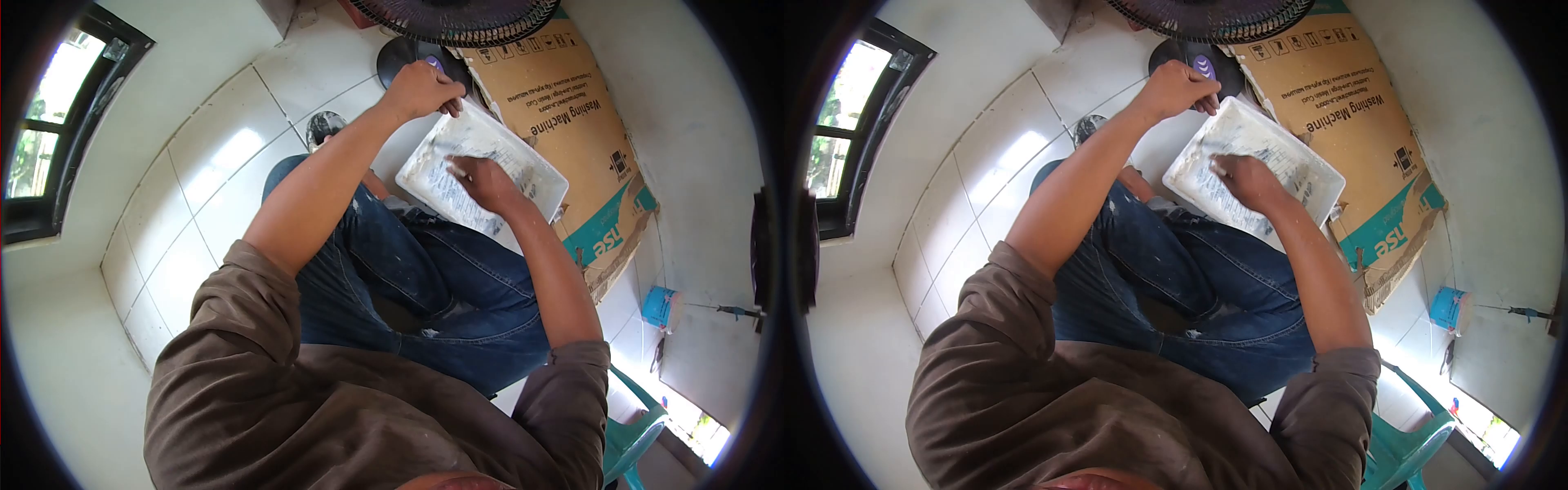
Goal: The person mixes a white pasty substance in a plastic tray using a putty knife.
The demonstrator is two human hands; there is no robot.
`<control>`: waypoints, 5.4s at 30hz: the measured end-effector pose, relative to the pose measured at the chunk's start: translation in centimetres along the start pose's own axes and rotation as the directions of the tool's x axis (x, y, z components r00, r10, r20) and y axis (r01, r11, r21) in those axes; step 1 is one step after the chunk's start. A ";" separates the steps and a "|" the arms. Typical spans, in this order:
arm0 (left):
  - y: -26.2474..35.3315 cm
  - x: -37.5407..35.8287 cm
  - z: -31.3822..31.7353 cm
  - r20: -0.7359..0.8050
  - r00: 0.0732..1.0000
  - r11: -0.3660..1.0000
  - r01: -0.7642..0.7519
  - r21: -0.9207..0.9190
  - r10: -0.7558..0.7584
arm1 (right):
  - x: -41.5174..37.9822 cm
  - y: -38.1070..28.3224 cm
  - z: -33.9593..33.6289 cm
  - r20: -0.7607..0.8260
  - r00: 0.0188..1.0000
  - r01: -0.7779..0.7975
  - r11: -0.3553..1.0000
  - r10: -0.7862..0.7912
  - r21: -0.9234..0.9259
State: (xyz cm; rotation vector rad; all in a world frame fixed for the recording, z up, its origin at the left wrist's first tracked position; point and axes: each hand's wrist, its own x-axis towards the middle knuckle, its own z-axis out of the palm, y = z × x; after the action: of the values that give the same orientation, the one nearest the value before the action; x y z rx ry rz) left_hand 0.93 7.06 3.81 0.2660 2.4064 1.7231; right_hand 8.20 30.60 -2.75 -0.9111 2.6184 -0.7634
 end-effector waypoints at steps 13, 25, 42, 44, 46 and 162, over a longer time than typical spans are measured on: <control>-1.3 0.9 0.4 -0.104 0.977 0.961 -0.156 0.230 0.184 | 1.6 5.6 -2.0 -0.212 0.930 -0.213 0.909 0.301 0.359; 1.5 -1.1 1.6 -0.074 0.997 0.996 -0.020 0.082 0.026 | 0.7 5.1 2.0 -0.237 0.960 0.114 0.983 -0.145 -0.141; 0.0 0.0 0.5 0.071 0.998 0.979 0.015 -0.206 -0.001 | -0.1 -1.8 -0.5 0.175 0.978 -0.196 0.809 0.118 0.553; 0.2 -0.2 0.6 0.018 1.000 0.989 0.004 -0.146 -0.002 | 0.3 0.1 -0.1 0.110 0.985 -0.169 0.827 0.130 0.536; 0.7 -0.6 0.7 -0.001 1.000 0.998 0.003 -0.060 -0.003 | 0.3 2.9 -0.9 0.044 0.983 -0.177 0.857 0.178 0.485; 3.1 -3.3 3.9 0.272 0.800 0.794 -0.586 0.161 0.536 | -7.8 3.6 -14.3 0.341 0.694 -0.564 0.774 0.634 -0.289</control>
State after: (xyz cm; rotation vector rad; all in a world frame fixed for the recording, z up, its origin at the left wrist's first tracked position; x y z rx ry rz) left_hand 5.17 10.79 5.63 1.2581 2.5170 1.4713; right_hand 6.63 43.57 7.65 -0.1547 2.3607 -0.1467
